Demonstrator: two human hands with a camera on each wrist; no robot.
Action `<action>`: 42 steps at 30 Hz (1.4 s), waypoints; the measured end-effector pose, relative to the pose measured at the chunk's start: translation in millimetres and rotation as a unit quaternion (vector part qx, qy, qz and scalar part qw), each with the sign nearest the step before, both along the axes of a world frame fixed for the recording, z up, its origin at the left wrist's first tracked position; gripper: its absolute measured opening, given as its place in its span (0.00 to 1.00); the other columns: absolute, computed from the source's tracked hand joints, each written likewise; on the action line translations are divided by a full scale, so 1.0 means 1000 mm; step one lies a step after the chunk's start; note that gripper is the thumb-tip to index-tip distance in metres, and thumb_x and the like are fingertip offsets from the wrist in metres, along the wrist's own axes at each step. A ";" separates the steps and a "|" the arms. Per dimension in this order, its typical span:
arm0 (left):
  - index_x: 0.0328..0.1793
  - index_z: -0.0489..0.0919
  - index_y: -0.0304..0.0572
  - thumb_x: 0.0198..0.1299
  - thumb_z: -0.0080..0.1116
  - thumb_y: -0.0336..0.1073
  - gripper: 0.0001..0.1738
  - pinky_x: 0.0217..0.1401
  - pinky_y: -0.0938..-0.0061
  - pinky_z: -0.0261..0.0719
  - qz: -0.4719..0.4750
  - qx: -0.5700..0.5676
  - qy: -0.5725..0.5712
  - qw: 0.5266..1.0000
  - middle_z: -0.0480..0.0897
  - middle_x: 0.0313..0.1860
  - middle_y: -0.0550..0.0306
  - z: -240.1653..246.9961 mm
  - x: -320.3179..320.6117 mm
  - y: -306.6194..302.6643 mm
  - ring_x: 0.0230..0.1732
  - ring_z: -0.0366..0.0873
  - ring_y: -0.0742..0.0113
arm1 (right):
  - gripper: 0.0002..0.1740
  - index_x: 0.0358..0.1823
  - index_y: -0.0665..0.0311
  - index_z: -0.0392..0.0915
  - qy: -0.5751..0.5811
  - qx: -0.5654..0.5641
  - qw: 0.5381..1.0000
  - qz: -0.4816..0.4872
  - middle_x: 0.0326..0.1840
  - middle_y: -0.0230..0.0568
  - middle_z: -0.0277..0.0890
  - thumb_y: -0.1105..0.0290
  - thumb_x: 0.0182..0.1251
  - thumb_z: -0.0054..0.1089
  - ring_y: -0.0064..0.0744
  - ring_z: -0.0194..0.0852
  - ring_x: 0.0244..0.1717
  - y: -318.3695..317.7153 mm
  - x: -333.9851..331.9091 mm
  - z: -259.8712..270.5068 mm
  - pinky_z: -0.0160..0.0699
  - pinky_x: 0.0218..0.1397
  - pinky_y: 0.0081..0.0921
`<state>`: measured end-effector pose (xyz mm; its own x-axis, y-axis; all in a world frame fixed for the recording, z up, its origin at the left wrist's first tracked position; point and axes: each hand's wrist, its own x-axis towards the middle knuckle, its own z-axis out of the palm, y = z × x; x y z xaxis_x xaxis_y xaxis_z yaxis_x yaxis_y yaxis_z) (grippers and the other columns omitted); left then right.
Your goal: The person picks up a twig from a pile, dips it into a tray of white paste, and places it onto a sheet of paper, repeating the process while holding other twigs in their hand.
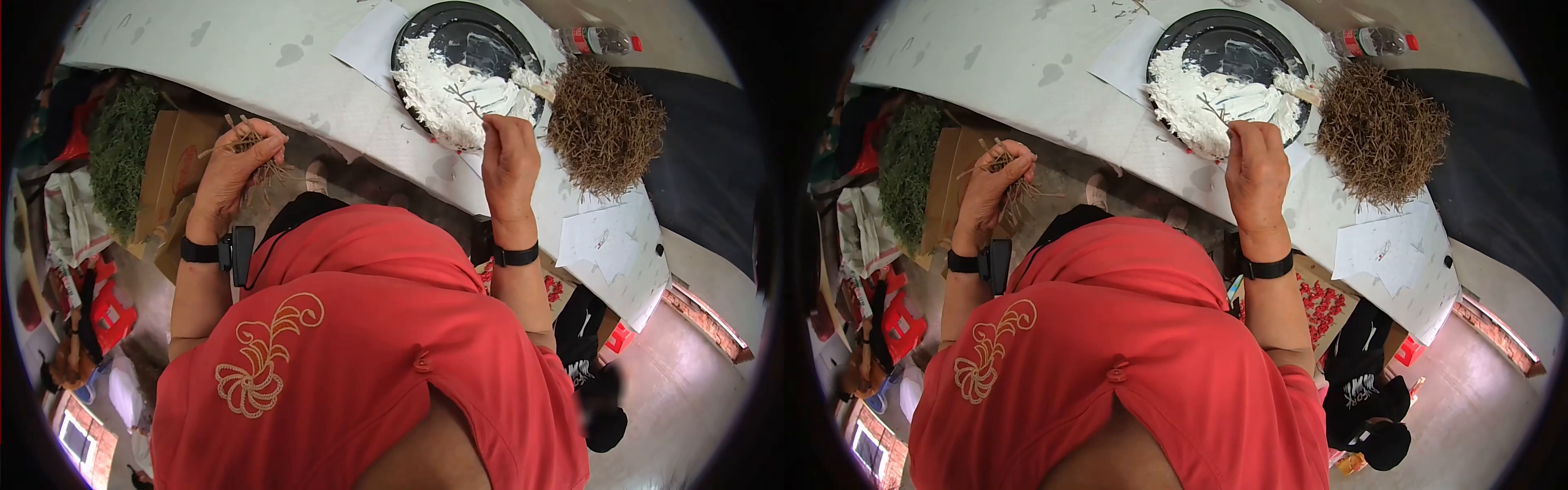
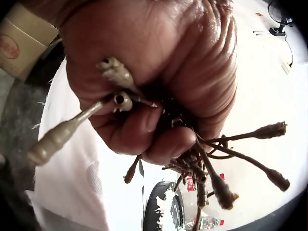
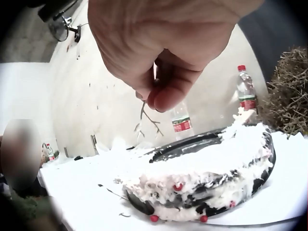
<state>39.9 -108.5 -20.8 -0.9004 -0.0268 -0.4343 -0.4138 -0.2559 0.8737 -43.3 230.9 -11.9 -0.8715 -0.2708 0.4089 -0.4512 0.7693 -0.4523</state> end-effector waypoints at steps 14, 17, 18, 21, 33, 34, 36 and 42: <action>0.39 0.78 0.40 0.60 0.61 0.32 0.05 0.33 0.86 0.72 -0.001 0.000 -0.004 1.000 0.78 0.28 0.63 -0.003 -0.002 0.000 0.30 0.75 0.79 | 0.06 0.39 0.63 0.79 -0.022 0.092 0.995 0.028 0.32 0.40 0.73 0.78 0.61 0.58 0.37 0.75 0.27 0.006 -0.001 -0.023 0.75 0.30 0.27; 0.39 0.78 0.40 0.60 0.61 0.32 0.05 0.33 0.86 0.72 0.010 -0.003 0.003 1.000 0.78 0.28 0.63 -0.001 -0.001 0.000 0.30 0.75 0.79 | 0.05 0.40 0.64 0.79 -0.024 -0.039 0.999 -0.010 0.30 0.36 0.74 0.76 0.64 0.57 0.29 0.74 0.26 0.009 -0.006 -0.011 0.75 0.28 0.23; 0.39 0.78 0.40 0.60 0.61 0.32 0.05 0.33 0.86 0.72 0.010 -0.002 0.003 1.000 0.78 0.28 0.63 -0.001 0.000 -0.001 0.30 0.75 0.79 | 0.05 0.40 0.64 0.79 -0.024 -0.103 0.994 -0.030 0.29 0.34 0.74 0.75 0.65 0.57 0.25 0.74 0.25 0.010 -0.006 -0.008 0.75 0.27 0.20; 0.39 0.78 0.39 0.61 0.61 0.32 0.05 0.34 0.87 0.71 0.019 0.004 0.000 1.000 0.78 0.28 0.63 -0.001 0.001 -0.004 0.30 0.75 0.79 | 0.05 0.41 0.65 0.79 -0.154 -0.312 0.936 -0.053 0.28 0.31 0.73 0.74 0.66 0.57 0.19 0.72 0.25 0.011 -0.003 -0.010 0.74 0.26 0.16; 0.40 0.78 0.39 0.60 0.63 0.31 0.06 0.33 0.87 0.72 0.020 0.011 -0.003 1.000 0.78 0.29 0.63 -0.003 0.003 -0.002 0.30 0.75 0.79 | 0.05 0.37 0.64 0.79 -0.063 0.078 0.993 -0.064 0.31 0.45 0.78 0.74 0.60 0.60 0.40 0.77 0.28 0.017 0.006 -0.031 0.76 0.32 0.30; 0.40 0.78 0.39 0.60 0.63 0.31 0.06 0.33 0.87 0.72 0.020 0.011 -0.003 1.000 0.78 0.29 0.63 -0.003 0.003 -0.001 0.30 0.75 0.79 | 0.04 0.37 0.63 0.79 -0.068 0.106 0.990 -0.067 0.32 0.47 0.78 0.75 0.59 0.60 0.44 0.77 0.29 0.015 0.007 -0.029 0.76 0.33 0.31; 0.40 0.78 0.39 0.59 0.63 0.31 0.06 0.33 0.87 0.72 0.015 0.004 -0.010 1.000 0.78 0.29 0.63 -0.002 0.002 -0.001 0.30 0.75 0.79 | 0.05 0.36 0.63 0.79 -0.080 0.123 0.987 -0.069 0.33 0.48 0.78 0.75 0.59 0.60 0.45 0.77 0.30 0.012 0.008 -0.027 0.76 0.34 0.32; 0.41 0.77 0.37 0.62 0.60 0.32 0.06 0.36 0.85 0.70 0.010 -0.004 -0.018 1.000 0.75 0.29 0.63 0.000 0.002 0.000 0.32 0.72 0.78 | 0.05 0.38 0.64 0.79 -0.011 0.065 0.997 -0.035 0.30 0.44 0.77 0.76 0.60 0.60 0.39 0.79 0.29 0.018 0.003 -0.030 0.77 0.32 0.28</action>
<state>42.2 -108.3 -20.5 -0.8832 -0.0487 -0.4664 -0.4400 -0.2582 0.8601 -40.3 249.2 -41.8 -0.8984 -0.2589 0.3548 -0.3857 0.8515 -0.3553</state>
